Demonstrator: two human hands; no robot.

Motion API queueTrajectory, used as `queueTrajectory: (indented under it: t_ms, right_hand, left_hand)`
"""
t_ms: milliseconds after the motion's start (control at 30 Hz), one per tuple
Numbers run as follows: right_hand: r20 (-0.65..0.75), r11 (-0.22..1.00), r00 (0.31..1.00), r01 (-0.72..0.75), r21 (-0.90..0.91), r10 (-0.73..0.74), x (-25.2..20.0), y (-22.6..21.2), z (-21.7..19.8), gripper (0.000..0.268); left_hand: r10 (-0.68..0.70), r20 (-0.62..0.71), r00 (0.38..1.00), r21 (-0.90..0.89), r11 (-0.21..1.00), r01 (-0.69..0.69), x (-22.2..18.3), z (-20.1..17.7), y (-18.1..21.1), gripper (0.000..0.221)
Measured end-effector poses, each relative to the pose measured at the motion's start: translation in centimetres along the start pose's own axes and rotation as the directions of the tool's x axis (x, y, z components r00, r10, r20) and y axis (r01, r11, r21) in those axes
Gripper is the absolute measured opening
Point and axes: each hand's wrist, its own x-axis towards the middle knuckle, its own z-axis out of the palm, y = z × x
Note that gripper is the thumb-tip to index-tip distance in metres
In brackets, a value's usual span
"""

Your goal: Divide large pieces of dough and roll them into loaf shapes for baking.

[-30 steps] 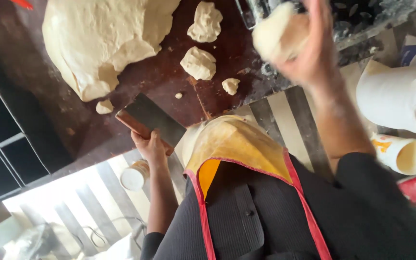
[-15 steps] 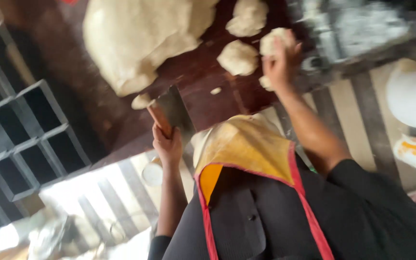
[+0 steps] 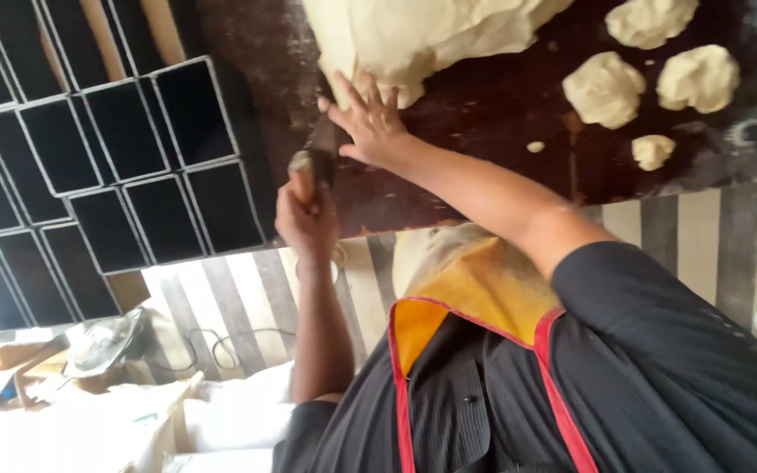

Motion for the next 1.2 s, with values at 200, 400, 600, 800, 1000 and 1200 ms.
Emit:
queueTrajectory:
  t_ms: [200,400,600,800,1000,1200]
  right_hand:
    - [0.16,0.943,0.955,-0.204,-0.263,0.251,2.9,3.0,8.7,0.057]
    - [0.019,0.987,0.999,-0.026,-0.161,0.03,-4.8,3.8,6.2,0.029]
    - [-0.14,0.993,0.99,0.015,-0.116,-0.031,-8.3,2.9,5.1,0.062]
    - [-0.101,0.989,0.989,-0.101,0.104,0.111,-11.0,5.2,4.9,0.036]
    - [-0.224,0.993,0.974,0.039,0.112,-0.013,-18.8,5.9,-2.3,0.028]
    - [-0.333,0.936,0.882,-0.351,0.009,0.334,-30.1,8.3,-15.5,0.027]
  left_hand:
    - [0.038,0.102,0.994,0.012,0.999,-0.039,1.7,0.8,-0.6,0.019]
    - [0.52,0.322,0.791,-0.075,0.847,-0.526,7.0,1.9,2.5,0.03]
    - [0.506,0.757,0.414,-0.024,0.655,-0.756,8.3,10.9,3.2,0.024]
    - [0.352,0.861,0.366,0.084,0.612,-0.786,8.1,17.5,5.2,0.022]
    - [0.248,0.894,0.373,0.08,0.731,-0.678,9.9,16.7,6.8,0.024]
    - [0.385,0.841,0.381,0.049,0.647,-0.761,7.2,16.8,6.1,0.032]
